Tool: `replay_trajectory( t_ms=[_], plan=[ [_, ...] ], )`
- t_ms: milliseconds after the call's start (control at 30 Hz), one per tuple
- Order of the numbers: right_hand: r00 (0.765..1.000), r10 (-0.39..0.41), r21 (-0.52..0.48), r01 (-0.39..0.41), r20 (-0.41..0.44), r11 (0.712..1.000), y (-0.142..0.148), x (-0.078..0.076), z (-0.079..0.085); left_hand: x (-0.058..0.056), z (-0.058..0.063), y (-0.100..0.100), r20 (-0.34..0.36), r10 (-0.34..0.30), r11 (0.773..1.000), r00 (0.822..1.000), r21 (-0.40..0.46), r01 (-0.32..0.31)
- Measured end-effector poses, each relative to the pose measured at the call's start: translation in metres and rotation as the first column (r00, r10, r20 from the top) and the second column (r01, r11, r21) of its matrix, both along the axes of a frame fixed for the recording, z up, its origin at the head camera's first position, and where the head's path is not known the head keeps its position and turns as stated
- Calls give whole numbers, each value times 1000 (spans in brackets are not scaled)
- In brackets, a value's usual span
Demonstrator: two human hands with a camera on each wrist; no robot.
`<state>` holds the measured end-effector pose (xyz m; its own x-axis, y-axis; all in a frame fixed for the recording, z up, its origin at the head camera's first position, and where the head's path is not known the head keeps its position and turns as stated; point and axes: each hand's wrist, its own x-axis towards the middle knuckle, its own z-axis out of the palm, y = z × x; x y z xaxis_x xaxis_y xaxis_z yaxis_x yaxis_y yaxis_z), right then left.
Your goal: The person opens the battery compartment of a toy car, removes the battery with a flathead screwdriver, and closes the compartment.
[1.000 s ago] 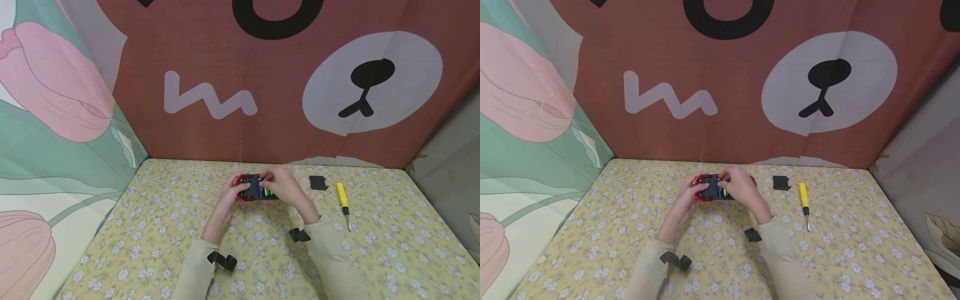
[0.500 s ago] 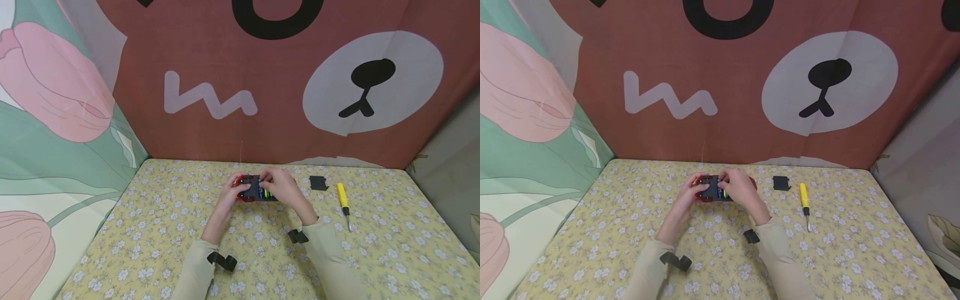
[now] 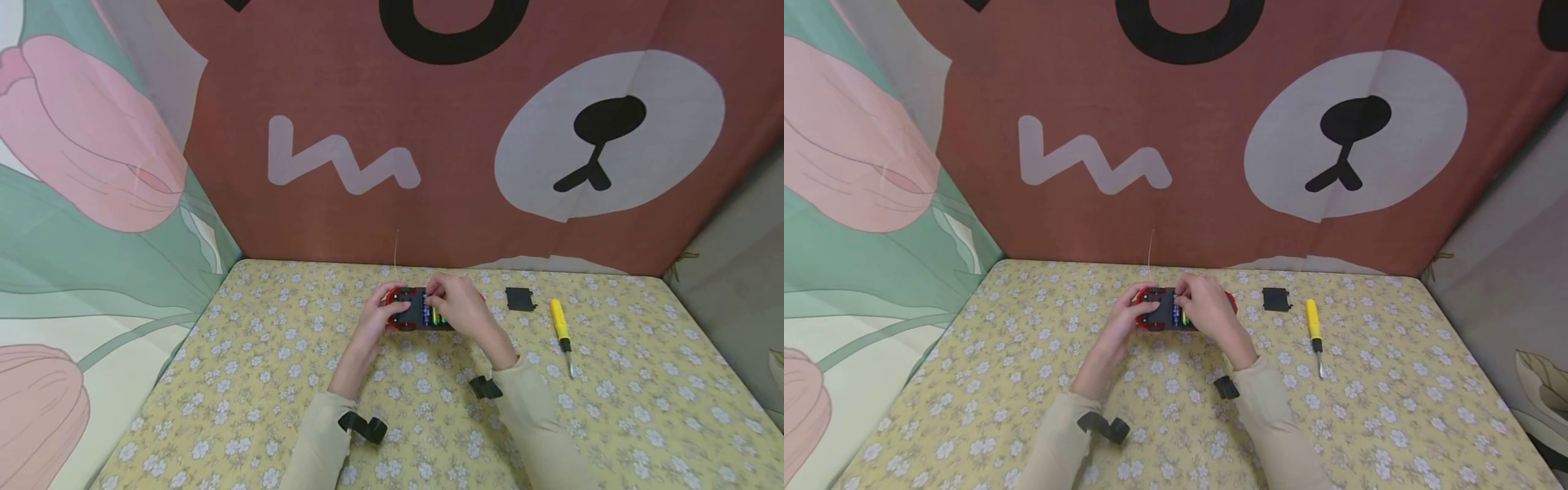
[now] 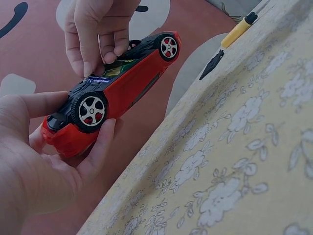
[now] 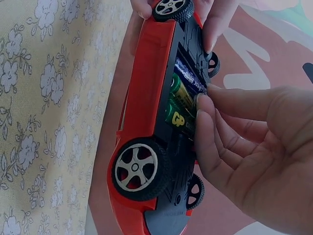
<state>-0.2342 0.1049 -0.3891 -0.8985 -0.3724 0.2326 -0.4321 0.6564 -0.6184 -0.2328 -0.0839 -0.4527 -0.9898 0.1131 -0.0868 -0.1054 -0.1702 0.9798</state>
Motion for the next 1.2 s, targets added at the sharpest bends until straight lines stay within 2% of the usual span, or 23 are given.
replay_trajectory(
  t_ms=[533,833,1033,1200],
  plan=[
    [1000,2,-51,-3,-11,999,0,3,-3,-1,-4,0,5,9,1000,1000,0,-9],
    [1000,-6,-159,7,4,987,2,1,0,-2,-2,-2,16,-18,1000,1000,4,18],
    [997,-47,-241,30,-67,970,8,1,2,-1,-1,-2,17,-14,1000,1000,10,14],
    [989,-130,-294,104,-68,950,16,0,3,0,1,-1,21,-3,1000,1000,16,2]
  ],
)
